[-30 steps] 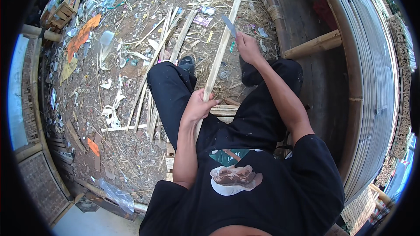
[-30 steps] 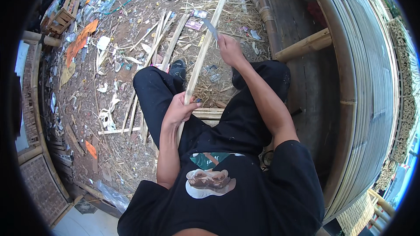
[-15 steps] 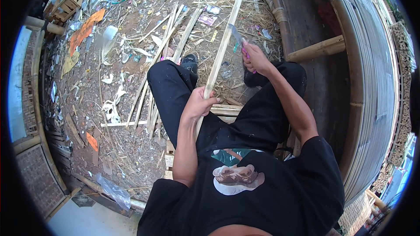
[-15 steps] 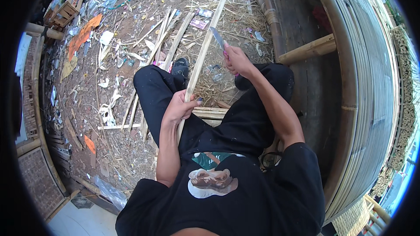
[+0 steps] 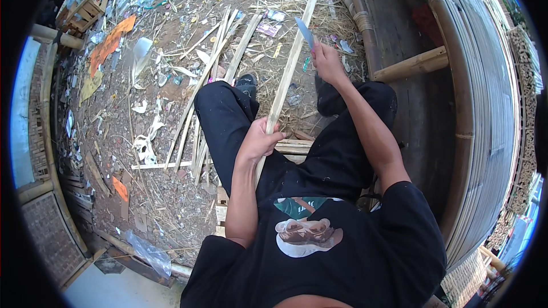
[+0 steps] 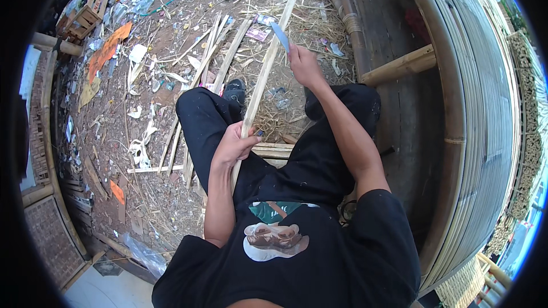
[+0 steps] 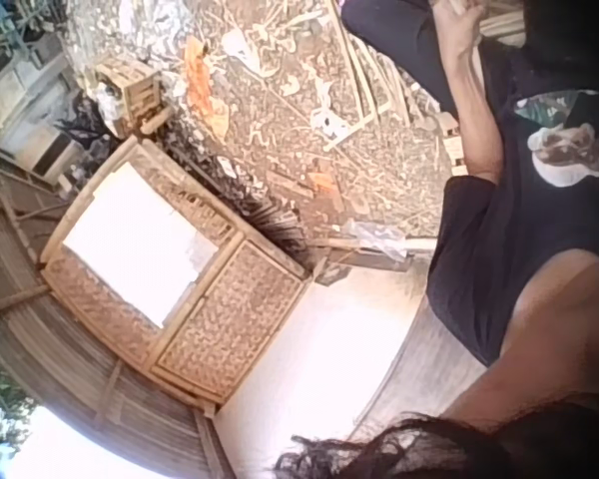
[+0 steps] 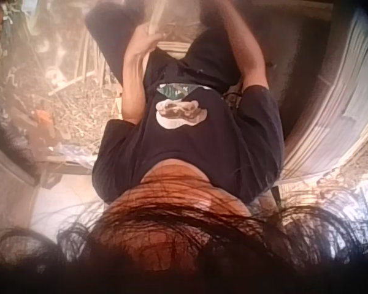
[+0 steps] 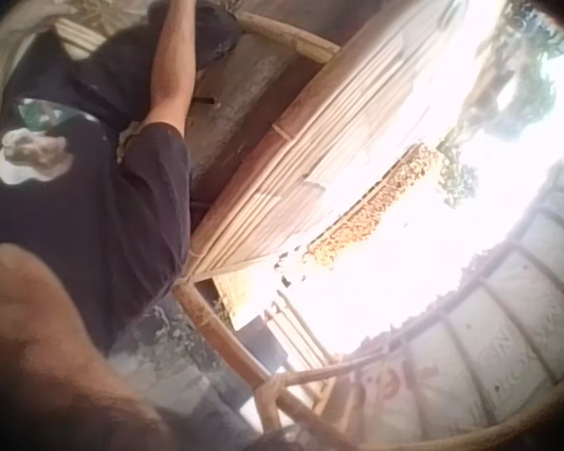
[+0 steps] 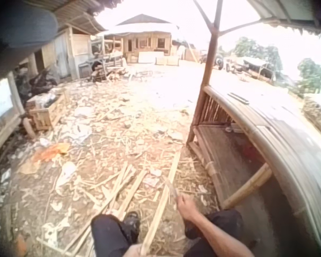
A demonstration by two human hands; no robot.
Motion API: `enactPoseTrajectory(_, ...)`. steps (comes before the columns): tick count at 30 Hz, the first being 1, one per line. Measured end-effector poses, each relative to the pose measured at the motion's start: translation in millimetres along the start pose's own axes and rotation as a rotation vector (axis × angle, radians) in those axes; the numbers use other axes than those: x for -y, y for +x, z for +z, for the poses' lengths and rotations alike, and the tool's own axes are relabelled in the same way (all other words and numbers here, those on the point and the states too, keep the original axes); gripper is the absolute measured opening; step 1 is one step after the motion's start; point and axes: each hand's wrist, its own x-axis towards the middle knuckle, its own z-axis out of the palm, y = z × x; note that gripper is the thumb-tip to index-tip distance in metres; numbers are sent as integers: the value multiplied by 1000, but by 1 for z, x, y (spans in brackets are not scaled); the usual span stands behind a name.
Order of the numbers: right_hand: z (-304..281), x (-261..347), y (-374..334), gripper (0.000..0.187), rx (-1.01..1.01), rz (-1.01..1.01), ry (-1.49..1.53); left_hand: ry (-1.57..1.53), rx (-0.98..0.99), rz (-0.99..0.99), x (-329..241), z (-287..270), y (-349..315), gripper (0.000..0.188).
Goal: The person shaves a thin strip of wood with a knife. They hold the long wooden strip and repeatedly draw the knife along its edge to remove shavings, occasionally turning the piece over to work on different sides.
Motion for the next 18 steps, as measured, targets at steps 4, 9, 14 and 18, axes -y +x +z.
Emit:
enactPoseTrajectory(4, -4, 10, 1, 44, 419, 487, 611, 22, -3, -9, 1, 0, 1, 27)
enactPoseTrajectory(9, 7, 16, -5, 44, 341, 478, 504, 31, -23, 5, 2, 0, 2, 26)
enactPoseTrajectory(14, -13, 8, -39, 44, 527, 591, 552, -28, -28, 6, 1, -8, 2, 26)
enactPoseTrajectory(18, -10, 1, -26, 42, 488, 530, 608, -47, -13, 24, -2, -8, 4, 26)
